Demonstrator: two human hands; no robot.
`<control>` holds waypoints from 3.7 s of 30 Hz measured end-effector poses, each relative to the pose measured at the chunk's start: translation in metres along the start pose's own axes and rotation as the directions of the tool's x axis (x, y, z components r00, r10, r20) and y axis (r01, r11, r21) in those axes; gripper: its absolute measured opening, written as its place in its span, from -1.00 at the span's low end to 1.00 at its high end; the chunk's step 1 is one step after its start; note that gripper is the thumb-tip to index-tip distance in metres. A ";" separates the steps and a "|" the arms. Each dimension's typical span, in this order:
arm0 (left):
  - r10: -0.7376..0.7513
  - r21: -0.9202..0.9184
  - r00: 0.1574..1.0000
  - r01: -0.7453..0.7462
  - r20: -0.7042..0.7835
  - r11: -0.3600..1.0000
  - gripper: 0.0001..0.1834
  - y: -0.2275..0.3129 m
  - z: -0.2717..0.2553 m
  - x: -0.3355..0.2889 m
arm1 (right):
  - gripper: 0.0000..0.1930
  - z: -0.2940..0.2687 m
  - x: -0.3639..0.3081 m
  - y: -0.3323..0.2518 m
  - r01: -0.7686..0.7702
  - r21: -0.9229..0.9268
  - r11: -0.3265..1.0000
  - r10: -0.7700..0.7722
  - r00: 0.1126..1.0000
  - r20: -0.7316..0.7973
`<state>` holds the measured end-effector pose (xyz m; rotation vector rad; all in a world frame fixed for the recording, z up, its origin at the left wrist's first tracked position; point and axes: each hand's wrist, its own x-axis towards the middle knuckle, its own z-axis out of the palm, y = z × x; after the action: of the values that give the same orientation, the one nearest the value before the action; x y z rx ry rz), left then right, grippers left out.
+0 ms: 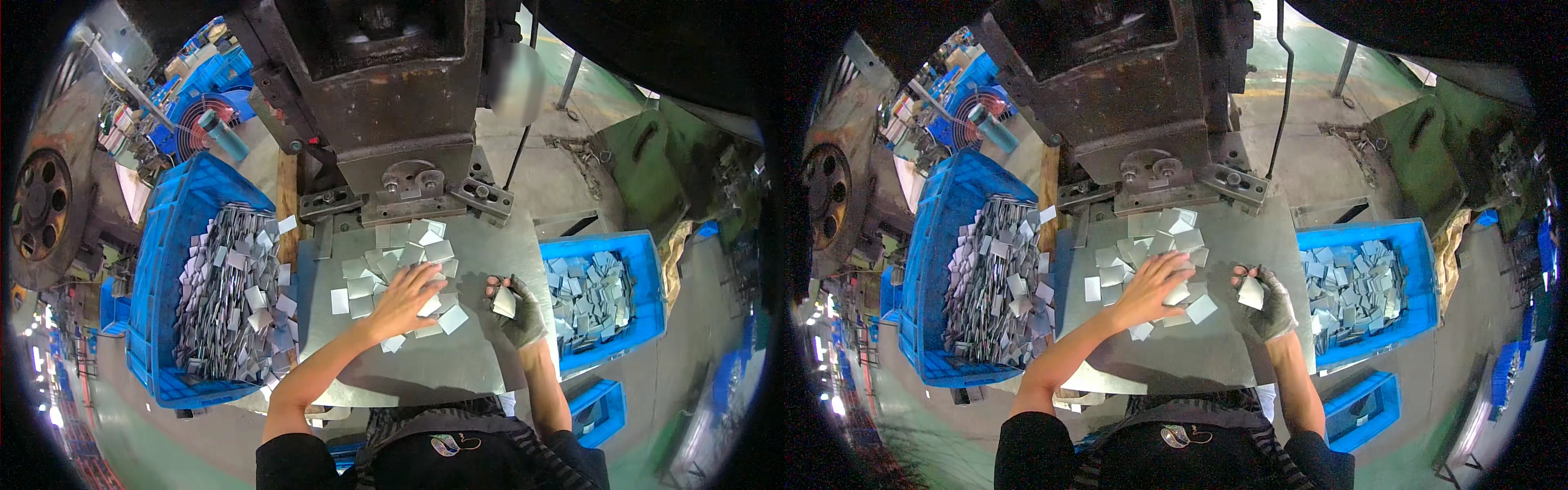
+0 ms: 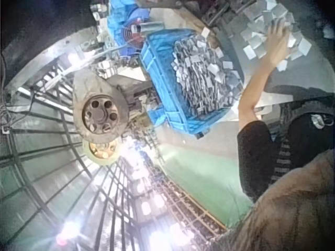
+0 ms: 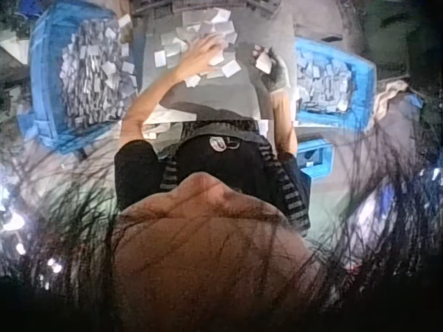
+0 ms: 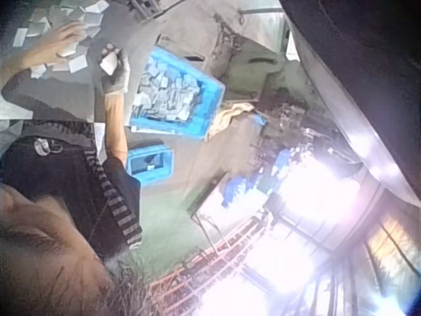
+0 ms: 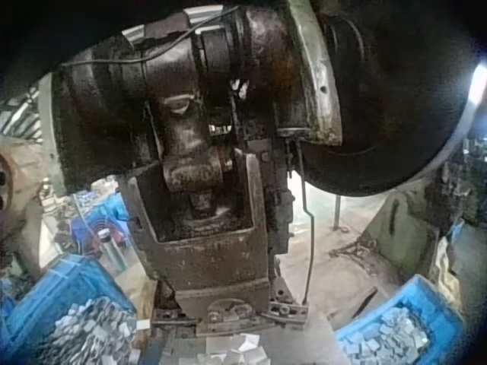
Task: The person feeds small metal plates into an industrial press by hand, then collects the pressed plates into a blue bin.
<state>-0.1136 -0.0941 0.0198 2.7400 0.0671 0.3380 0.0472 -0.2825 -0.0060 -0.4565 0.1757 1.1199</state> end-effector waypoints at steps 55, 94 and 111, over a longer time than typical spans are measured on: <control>-0.712 -0.975 0.671 0.205 0.206 -0.089 -0.78 -0.102 -0.016 0.091 | -0.67 0.037 0.015 0.032 -0.114 -0.187 0.976 0.101 0.992 -0.081; -0.706 -0.598 0.650 0.457 -0.282 0.659 -0.83 -0.089 -0.041 0.022 | -0.74 0.097 0.188 0.058 0.063 -0.455 0.888 -0.091 0.995 -0.039; -0.870 -0.982 0.468 -0.026 0.155 -0.189 -0.79 -0.097 -0.003 0.107 | -0.79 0.042 0.044 0.024 -0.146 -0.089 0.985 0.142 0.989 -0.052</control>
<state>-0.0109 0.0069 0.0099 0.7564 0.8121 0.7228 0.0410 -0.2189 0.0093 -0.5598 0.1996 1.2637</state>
